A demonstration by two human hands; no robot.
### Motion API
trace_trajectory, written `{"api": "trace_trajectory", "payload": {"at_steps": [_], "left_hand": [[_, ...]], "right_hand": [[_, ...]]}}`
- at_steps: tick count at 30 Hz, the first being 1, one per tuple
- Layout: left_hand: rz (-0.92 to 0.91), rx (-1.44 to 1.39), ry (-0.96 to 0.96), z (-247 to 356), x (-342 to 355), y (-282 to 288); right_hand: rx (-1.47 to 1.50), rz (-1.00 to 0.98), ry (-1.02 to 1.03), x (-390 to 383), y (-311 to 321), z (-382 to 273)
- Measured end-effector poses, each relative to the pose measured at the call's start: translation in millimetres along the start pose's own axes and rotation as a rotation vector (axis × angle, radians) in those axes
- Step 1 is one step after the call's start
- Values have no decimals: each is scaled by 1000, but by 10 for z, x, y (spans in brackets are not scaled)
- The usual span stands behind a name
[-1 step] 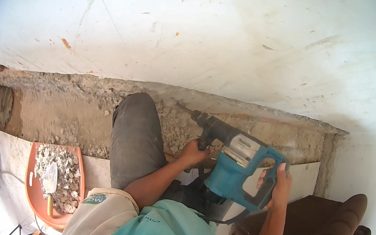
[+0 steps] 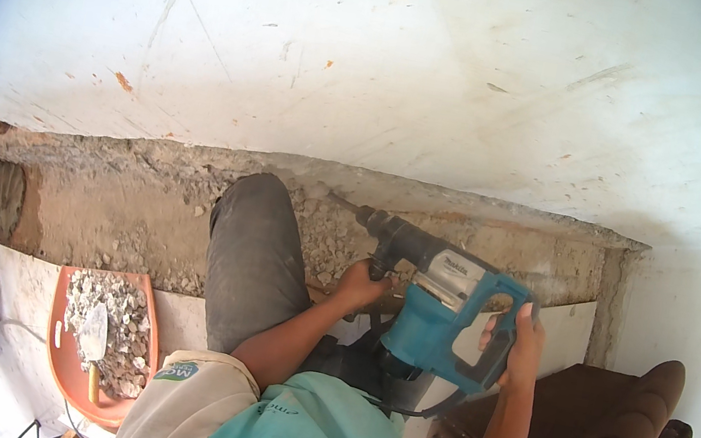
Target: The person uses a power drill to break up concrete along a narrow channel in a floor next to a wall.
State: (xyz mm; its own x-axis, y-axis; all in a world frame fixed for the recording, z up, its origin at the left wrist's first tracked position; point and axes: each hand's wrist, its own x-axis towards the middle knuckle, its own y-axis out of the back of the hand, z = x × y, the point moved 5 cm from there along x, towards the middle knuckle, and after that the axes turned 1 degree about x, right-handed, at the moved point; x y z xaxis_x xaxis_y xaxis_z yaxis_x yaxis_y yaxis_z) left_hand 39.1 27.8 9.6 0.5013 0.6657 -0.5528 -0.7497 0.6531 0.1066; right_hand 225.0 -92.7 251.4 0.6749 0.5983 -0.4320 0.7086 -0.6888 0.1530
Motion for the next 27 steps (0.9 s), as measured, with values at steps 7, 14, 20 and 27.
{"api": "trace_trajectory", "payload": {"at_steps": [7,14,20,27], "left_hand": [[56,16,-22,-117,-5,-26],[36,71,70,-308,16,54],[-13,-104,65,-263,-255,141],[32,-305,-46,-470,-499,61]], "right_hand": [[1,19,-65,81,102,196],[2,24,-30,-92,-51,295],[-22,16,61,-684,-295,247],[-117,31,232,-1574,-592,9]]}}
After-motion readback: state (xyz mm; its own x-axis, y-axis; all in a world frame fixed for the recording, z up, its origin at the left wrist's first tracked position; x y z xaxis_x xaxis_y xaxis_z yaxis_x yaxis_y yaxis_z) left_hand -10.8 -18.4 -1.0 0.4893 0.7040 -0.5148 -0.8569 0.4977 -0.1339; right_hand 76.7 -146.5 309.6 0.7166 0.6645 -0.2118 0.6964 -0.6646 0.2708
